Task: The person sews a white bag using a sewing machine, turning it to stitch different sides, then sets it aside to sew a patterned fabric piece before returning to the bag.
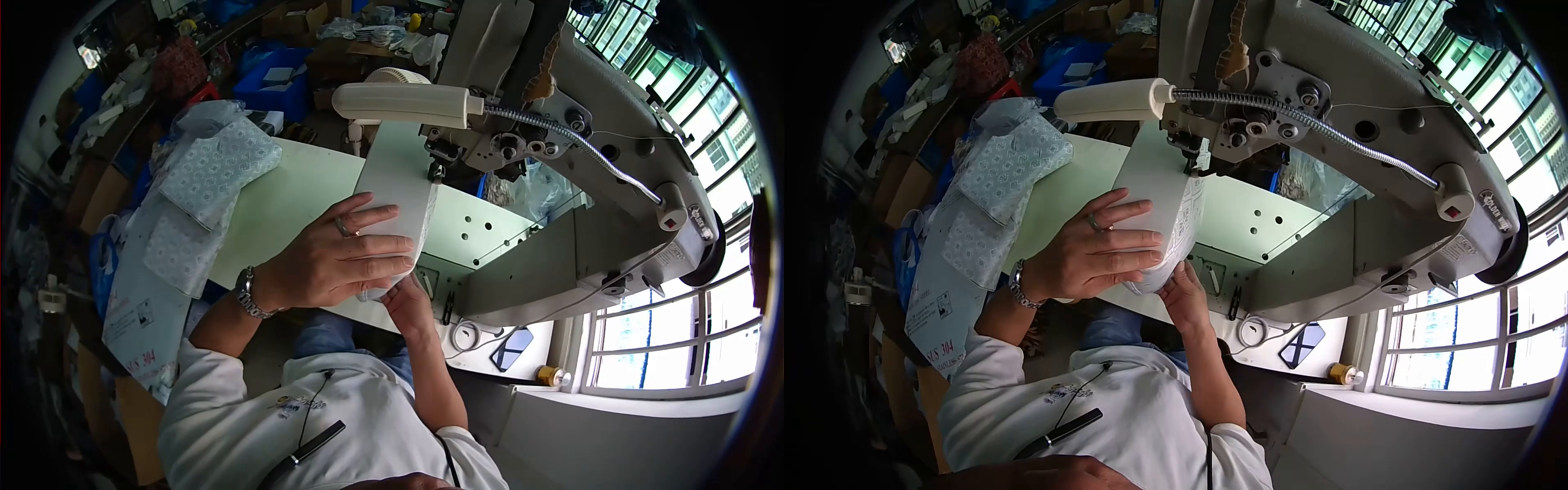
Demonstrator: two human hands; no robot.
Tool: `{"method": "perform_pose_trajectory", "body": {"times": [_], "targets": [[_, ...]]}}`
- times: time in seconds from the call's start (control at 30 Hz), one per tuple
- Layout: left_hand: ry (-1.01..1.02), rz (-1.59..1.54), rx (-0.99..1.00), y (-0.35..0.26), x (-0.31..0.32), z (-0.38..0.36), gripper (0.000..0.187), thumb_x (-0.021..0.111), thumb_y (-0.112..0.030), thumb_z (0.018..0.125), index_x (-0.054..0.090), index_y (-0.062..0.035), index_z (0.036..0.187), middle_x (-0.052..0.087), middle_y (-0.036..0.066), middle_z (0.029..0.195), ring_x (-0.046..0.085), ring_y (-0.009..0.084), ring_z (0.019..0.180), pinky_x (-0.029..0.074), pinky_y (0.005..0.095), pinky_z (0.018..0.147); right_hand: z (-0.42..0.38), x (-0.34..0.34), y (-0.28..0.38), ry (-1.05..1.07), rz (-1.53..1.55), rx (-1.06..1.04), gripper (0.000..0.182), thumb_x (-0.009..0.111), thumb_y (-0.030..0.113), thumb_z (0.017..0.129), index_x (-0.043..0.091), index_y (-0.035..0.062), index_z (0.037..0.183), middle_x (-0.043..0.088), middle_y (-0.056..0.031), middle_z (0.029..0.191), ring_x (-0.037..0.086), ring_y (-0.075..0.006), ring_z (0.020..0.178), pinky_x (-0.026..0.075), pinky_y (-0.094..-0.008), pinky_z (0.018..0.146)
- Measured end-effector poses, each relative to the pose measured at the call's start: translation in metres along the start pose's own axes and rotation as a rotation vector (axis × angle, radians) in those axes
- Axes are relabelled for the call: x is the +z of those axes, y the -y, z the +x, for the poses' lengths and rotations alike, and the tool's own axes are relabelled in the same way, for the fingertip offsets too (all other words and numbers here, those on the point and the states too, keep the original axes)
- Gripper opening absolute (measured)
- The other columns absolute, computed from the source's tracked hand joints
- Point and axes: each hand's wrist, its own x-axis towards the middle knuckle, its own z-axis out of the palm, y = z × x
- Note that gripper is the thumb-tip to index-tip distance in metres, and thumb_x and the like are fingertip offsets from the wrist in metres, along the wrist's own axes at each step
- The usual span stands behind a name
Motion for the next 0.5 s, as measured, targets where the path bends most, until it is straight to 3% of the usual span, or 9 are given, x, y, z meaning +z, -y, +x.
{"method": "perform_pose_trajectory", "body": {"times": [0.1, 0.17, 0.33, 0.5], "targets": [[-0.021, -0.01, 0.002, 0.007, 0.003, 0.001, 0.032, 0.083, -0.021, 0.088, 0.078, -0.0179, 0.119, 0.071, -0.001, 0.136, 0.057, 0.0321, 0.142, 0.037, 0.0585, 0.124, -0.004, 0.018, 0.007, 0.006, 0.028, -0.133, 0.056, 0.051, 0.038, 0.114, 0.035, 0.0092, 0.159, 0.06, -0.01, 0.147, 0.065, -0.0244, 0.128, 0.056, -0.0411, 0.104], [-0.031, -0.016, -0.006, 0.011, 0.005, 0.004, 0.032, 0.084, -0.02, 0.087, 0.078, -0.0178, 0.119, 0.072, -0.001, 0.135, 0.057, 0.0323, 0.142, 0.038, 0.0582, 0.124, -0.002, 0.013, 0.008, -0.06, 0.022, -0.124, 0.058, 0.05, 0.031, 0.114, 0.028, 0.0158, 0.166, 0.054, -0.0039, 0.153, 0.062, -0.0207, 0.131, 0.054, -0.0382, 0.107], [-0.076, -0.011, 0.018, 0.027, 0.013, 0.008, 0.034, 0.083, -0.018, 0.088, 0.076, -0.0187, 0.121, 0.072, -0.003, 0.135, 0.059, 0.0293, 0.138, 0.038, 0.0529, 0.124, 0.014, 0.002, 0.01, -0.111, 0.012, -0.163, 0.055, 0.05, 0.031, 0.114, 0.032, 0.0148, 0.163, 0.055, -0.0054, 0.151, 0.063, -0.022, 0.13, 0.055, -0.0394, 0.105], [-0.14, -0.056, 0.056, 0.04, 0.02, 0.012, 0.034, 0.083, -0.011, 0.086, 0.075, -0.017, 0.118, 0.073, -0.002, 0.131, 0.061, 0.0289, 0.136, 0.045, 0.0522, 0.12, 0.027, -0.002, 0.016, -0.131, -0.007, -0.173, 0.051, 0.051, 0.033, 0.114, 0.036, 0.0139, 0.159, 0.058, -0.0057, 0.147, 0.064, -0.0215, 0.128, 0.056, -0.0394, 0.103]]}}
